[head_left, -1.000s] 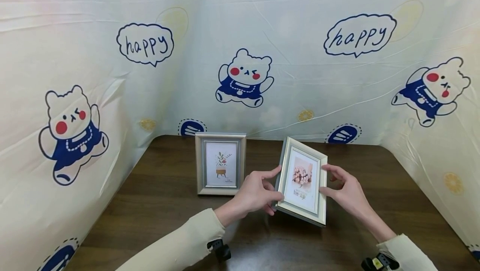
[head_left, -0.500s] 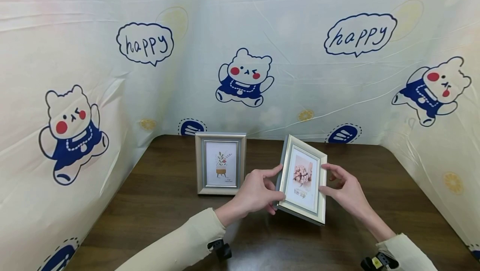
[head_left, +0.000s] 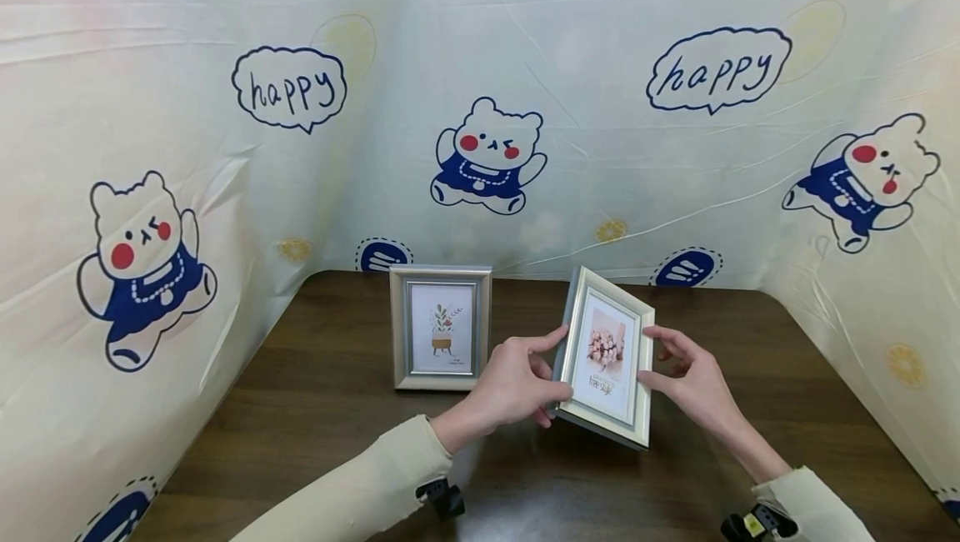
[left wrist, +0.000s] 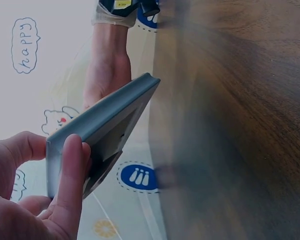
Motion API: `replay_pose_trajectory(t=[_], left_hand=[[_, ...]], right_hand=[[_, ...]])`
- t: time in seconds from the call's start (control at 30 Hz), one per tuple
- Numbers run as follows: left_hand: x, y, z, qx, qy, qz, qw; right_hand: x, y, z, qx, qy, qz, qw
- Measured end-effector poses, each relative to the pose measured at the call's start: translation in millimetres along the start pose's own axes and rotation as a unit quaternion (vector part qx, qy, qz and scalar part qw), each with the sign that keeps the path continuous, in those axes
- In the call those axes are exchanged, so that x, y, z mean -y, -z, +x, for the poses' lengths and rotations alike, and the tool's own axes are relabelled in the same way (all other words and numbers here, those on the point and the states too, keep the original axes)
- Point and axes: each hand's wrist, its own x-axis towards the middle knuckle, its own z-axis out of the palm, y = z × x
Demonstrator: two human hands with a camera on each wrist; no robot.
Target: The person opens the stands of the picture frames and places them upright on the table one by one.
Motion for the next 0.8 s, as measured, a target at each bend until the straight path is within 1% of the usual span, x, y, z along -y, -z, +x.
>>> replay_pose_trajectory(t=[0.13, 0.37, 0.43, 0.7, 0.8], left_hand=[[-1.6, 0.2, -1.0, -0.002, -0.007, 0.016, 0.9999], [-3.0, -1.7, -3.2, -0.007, -0.042, 0.060, 0.9973], [-3.8, -2.2, -4.1, -0.009, -0.047, 0.068, 0.9965], [-7.2, -1.9, -5.6, -0.010, -0.047, 0.075, 0.9960], [-7.2, -2.2, -5.0, -0.014, -0.048, 0.085, 0.9952]], right_hand=[[-0.4, -0.1, -0.3, -0.003, 0.005, 0.003, 1.000], [-0.6, -1.0, -2.2, -0.007, 0.005, 0.008, 1.000], [-0.6, -1.3, -2.6, -0.007, 0.006, 0.008, 1.000], [0.1, -1.8, -2.5, -0.007, 0.005, 0.010, 1.000], [0.3, -2.4, -2.3, -0.009, 0.007, 0.012, 1.000]])
